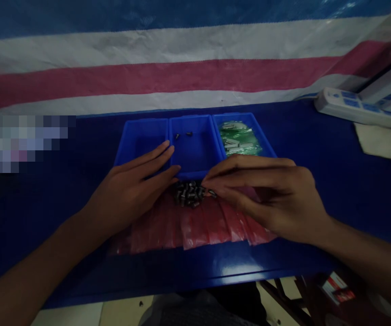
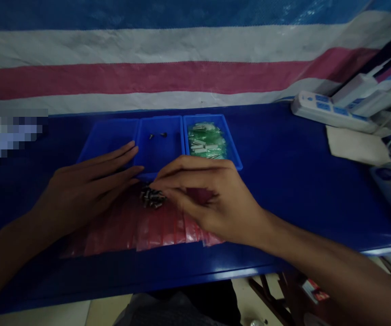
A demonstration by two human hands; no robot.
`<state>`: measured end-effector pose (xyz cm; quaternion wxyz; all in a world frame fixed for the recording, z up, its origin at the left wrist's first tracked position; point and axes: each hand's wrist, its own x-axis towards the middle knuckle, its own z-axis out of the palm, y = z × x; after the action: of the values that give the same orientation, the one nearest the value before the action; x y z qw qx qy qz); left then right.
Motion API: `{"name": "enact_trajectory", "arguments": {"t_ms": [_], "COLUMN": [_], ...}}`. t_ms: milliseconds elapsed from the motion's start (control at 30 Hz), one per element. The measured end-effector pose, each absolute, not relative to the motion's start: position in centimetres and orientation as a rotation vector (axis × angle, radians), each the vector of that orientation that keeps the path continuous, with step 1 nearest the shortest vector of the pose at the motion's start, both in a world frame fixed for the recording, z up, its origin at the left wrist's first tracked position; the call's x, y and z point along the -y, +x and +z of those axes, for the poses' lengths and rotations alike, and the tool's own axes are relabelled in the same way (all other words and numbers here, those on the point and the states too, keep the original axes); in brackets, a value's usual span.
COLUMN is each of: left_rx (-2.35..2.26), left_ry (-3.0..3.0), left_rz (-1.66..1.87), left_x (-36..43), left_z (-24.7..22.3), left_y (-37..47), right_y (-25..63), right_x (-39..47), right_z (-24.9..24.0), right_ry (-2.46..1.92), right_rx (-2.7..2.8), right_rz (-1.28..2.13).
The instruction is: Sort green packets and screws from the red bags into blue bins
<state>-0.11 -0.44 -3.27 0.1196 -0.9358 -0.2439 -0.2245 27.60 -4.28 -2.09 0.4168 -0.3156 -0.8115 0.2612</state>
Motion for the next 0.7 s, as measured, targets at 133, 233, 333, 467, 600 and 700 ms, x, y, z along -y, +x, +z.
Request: {"name": "enact_trajectory", "arguments": {"t_ms": [133, 233, 333, 467, 600, 700], "left_rx": [0.688, 0.717, 0.728, 0.676, 0.656, 0.665], "left_ry": [-2.720, -2.731, -2.725, -2.700, -2.691, -2.688], "left_rz": [-0.650, -0.649, -0.652, -0.646, -0.633, -0.623], "left_x": [0.46, 0.50, 0.54, 0.47, 0.43, 0.45], "left_z": [-3.31, -3.38, -3.40, -3.29, -3.14, -3.16], "left_y": [-0.23, -0.36, -0.38, -0.18, -0.02, -0.07], "right_y": [27.35, 27.18, 27.09, 27.07, 27.08, 27.27], "right_x": [4.05, 4.09, 4.14, 4.11, 4.11, 4.18], "right_z": [-2.11, -2.12, -2.23, -2.32, -2.08, -2.21], "right_ry": [-0.815, -0.842, -0.936, -0.950, -0.889, -0.917], "right_rx": [1.981, 1.919, 1.811, 1.519, 1.406, 1.624], "right_rz": [0.740, 0.919, 1.242, 1.461, 1.359, 1.099]}}
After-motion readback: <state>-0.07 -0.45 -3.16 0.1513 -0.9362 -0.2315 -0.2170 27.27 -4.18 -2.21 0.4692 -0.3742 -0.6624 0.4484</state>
